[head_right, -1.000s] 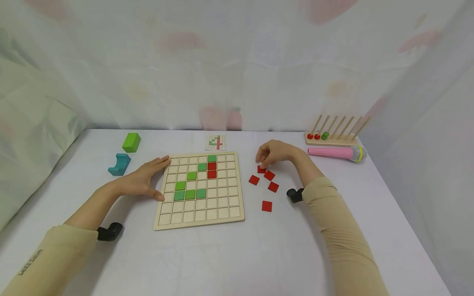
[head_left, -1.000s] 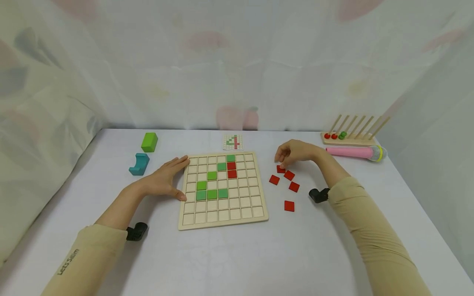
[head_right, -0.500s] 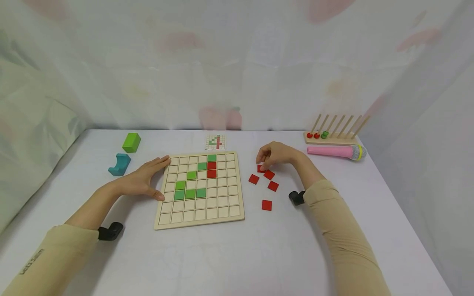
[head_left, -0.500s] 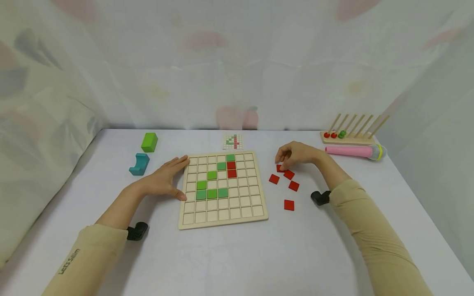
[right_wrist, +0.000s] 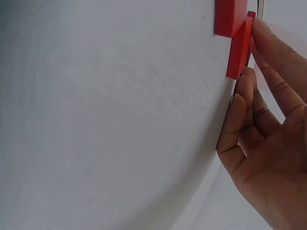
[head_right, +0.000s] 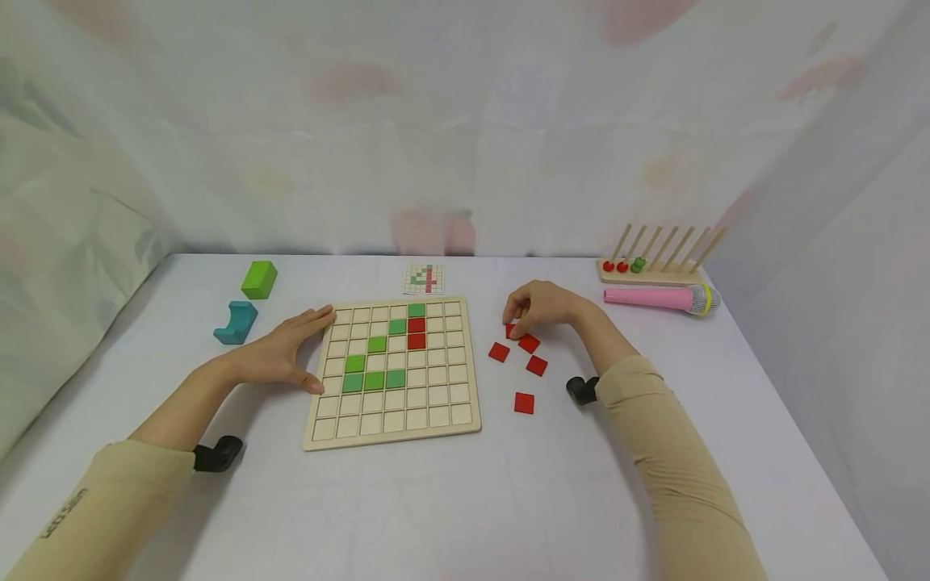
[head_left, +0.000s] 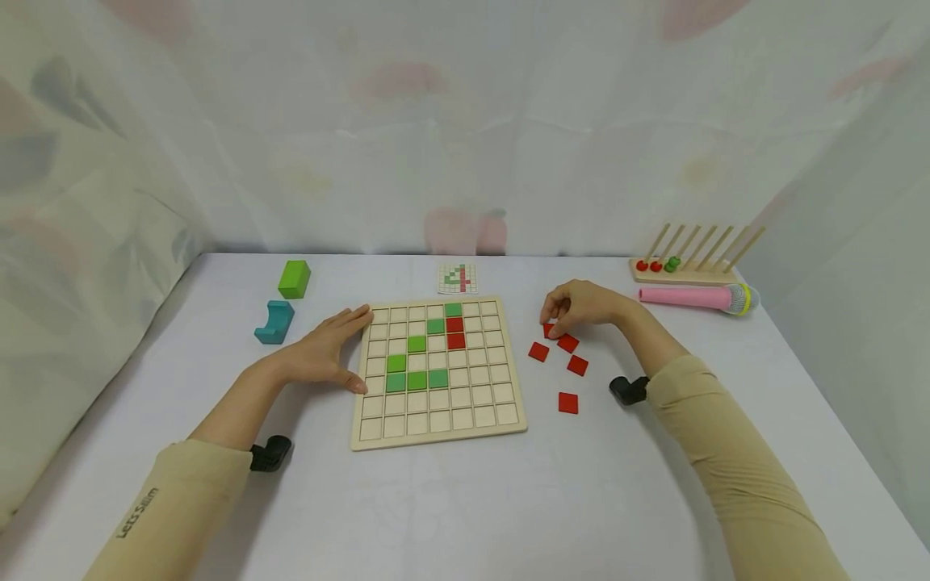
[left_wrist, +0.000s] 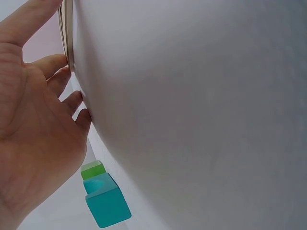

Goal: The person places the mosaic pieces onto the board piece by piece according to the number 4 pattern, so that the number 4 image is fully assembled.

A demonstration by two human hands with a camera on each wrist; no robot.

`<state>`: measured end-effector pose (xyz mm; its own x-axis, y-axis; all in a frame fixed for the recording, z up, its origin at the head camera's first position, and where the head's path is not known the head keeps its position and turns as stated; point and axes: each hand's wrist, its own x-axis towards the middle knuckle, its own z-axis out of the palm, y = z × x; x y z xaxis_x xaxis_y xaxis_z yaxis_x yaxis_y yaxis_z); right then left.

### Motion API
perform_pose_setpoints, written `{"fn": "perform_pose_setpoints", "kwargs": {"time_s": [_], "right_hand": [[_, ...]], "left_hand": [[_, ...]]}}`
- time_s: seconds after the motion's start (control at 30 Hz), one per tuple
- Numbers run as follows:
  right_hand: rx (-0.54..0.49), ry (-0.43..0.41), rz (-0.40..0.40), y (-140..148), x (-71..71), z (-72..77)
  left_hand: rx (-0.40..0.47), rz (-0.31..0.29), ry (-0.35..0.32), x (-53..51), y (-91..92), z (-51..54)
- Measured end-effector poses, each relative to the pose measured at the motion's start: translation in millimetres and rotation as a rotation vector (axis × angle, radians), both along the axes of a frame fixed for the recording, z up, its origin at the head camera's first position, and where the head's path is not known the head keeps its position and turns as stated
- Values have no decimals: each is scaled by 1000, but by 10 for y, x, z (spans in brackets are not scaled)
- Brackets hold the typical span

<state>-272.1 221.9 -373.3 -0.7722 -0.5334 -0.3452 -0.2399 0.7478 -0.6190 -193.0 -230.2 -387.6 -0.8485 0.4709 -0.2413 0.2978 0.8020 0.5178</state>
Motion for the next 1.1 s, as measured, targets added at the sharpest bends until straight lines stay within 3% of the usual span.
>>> {"fn": "perform_pose_setpoints", "kwargs": {"time_s": [0.63,0.87,1.1], "right_hand": [[-51,-20,-22,13,17,15],[-75,39,-62,-10,3,35],[-104,76,-133,-128,37,179]], "left_hand": [[10,3,-1,-10,-4,-23],[12,3,-3,-6,0,-18],[15,6,-7,-3,-6,-15]]}}
